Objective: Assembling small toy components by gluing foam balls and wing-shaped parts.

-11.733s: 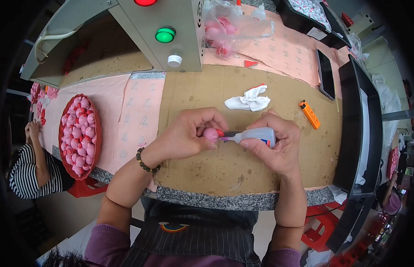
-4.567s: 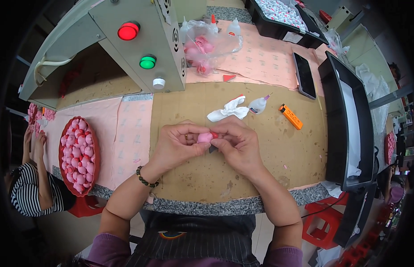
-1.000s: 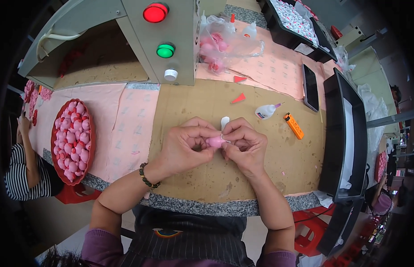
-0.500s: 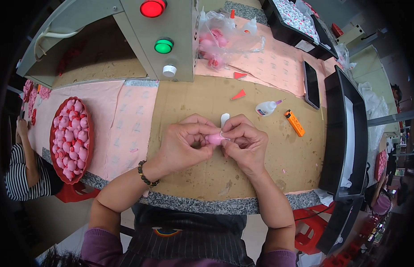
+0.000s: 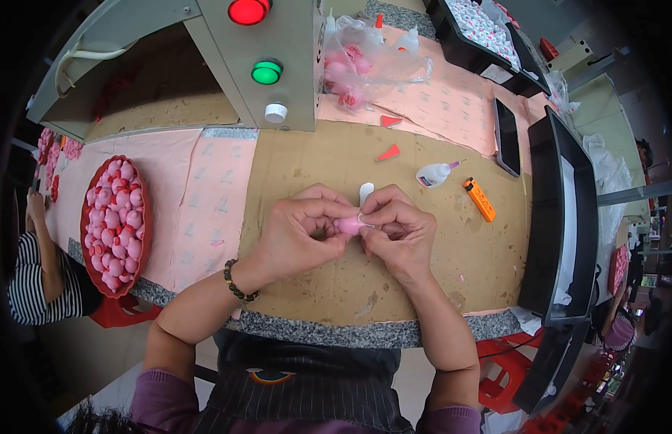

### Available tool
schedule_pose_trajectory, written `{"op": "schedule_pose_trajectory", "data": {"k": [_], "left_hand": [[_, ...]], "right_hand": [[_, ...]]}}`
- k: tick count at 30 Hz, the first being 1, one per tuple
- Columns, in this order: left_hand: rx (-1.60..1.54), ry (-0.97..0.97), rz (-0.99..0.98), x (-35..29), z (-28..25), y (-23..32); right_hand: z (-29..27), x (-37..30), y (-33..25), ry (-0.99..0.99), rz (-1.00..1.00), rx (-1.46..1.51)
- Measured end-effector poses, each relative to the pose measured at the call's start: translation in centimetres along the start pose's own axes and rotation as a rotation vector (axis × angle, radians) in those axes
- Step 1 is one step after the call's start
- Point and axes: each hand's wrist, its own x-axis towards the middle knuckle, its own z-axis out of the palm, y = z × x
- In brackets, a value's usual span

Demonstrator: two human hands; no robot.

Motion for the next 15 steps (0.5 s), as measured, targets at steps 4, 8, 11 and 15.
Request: {"op": "schedule_pose_trajectory", "data": {"k": [4,8,11,15], "left_hand": [[-0.181,-0.006,-0.025,0.1,0.5,0.0],[-0.224,-0.013,-0.109,0.4,0.0,0.1],[-0.279,0.006,-0.055,0.5,-0.5,0.4],[-0.384,-0.034,-0.110,0.5,-0.6,0.2]], "right_hand": [[-0.3,0.2,-0.7,-0.008,0.029,0.003],[-0.4,0.7,-1.1,0.170,-0.025,-0.031],[0.9,0.8,-3.1,0.107,-0.169,-0.647],[0.4,0.8,-3.3,-0.130,-0.249,-0.761]]}}
